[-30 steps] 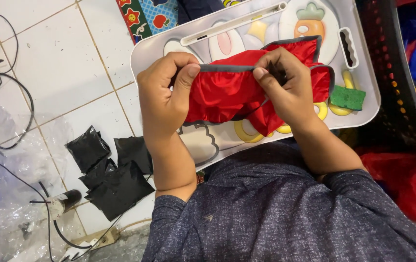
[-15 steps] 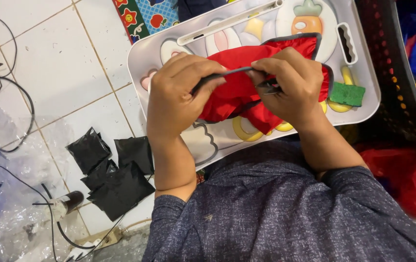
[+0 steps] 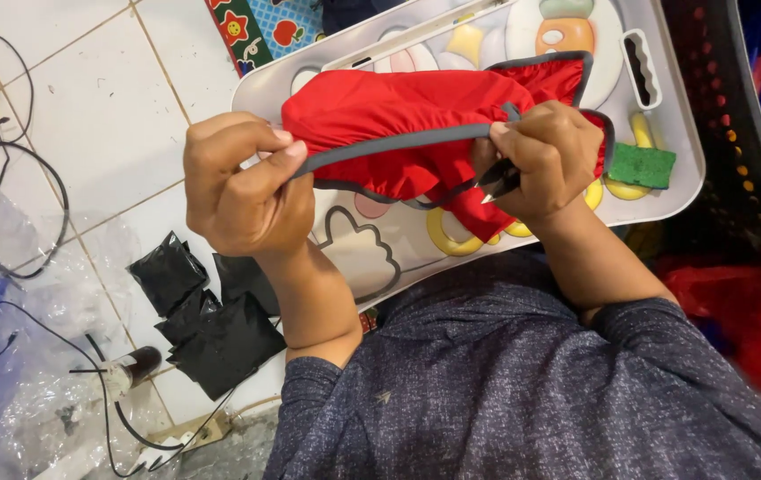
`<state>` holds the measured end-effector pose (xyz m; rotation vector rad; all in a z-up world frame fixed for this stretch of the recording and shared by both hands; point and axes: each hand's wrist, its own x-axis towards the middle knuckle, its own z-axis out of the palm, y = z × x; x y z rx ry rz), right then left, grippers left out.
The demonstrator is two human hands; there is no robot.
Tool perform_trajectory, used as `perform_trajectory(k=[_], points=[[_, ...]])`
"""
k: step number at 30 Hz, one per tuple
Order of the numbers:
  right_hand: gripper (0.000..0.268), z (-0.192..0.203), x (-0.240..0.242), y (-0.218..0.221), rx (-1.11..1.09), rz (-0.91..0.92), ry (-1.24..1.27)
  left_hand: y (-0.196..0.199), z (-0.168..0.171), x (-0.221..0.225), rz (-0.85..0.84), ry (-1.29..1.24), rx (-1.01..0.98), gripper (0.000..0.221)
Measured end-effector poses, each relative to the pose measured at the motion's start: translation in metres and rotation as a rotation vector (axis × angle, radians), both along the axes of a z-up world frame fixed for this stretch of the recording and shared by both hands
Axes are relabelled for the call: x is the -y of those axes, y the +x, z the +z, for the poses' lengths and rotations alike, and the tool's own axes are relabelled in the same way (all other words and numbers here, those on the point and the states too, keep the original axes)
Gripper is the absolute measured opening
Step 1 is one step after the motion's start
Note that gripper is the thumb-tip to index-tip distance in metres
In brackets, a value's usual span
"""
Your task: Trimming and inspecting the elastic band of a red garment using scissors
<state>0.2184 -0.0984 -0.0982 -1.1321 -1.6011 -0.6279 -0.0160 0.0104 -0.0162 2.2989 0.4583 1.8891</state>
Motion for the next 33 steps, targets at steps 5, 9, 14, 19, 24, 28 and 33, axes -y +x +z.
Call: perform_trajectory(k=[5,9,14,19,24,28,33], points=[[0.034,-0.001,0.003,-0.001,-0.065,0.042,-0.002,-0.010,-0.006,-0.002,0.168,0.076,0.102,0.032],[0.044,-0.002,0.007,-0.004,-0.103,0.111,-0.024,-0.020,-0.001,-0.004,0.155,0.252,0.208,0.017],[0.030,0.005,-0.001,-0.015,-0.190,0.183,0.015,-0.023,-0.001,-0.007,0.205,0.253,0.174,0.016],[0.025,0.020,0.006,-0.020,-0.256,0.047,-0.093,-0.013,0.002,-0.006,0.275,0.064,0.154,0.029],[0.020,0.025,0.003,-0.012,-0.440,0.166,-0.174,-0.015,0.004,0.000,0.004,-0.103,-0.013,0.043],[0.007,0.032,0.001,-0.009,-0.577,0.240,-0.280,-0.023,0.013,0.006,-0.204,-0.393,-0.235,0.033],[0.020,0.019,0.003,-0.001,-0.725,0.268,-0.369,-0.029,0.016,0.009,-0.192,-0.612,-0.251,0.023]])
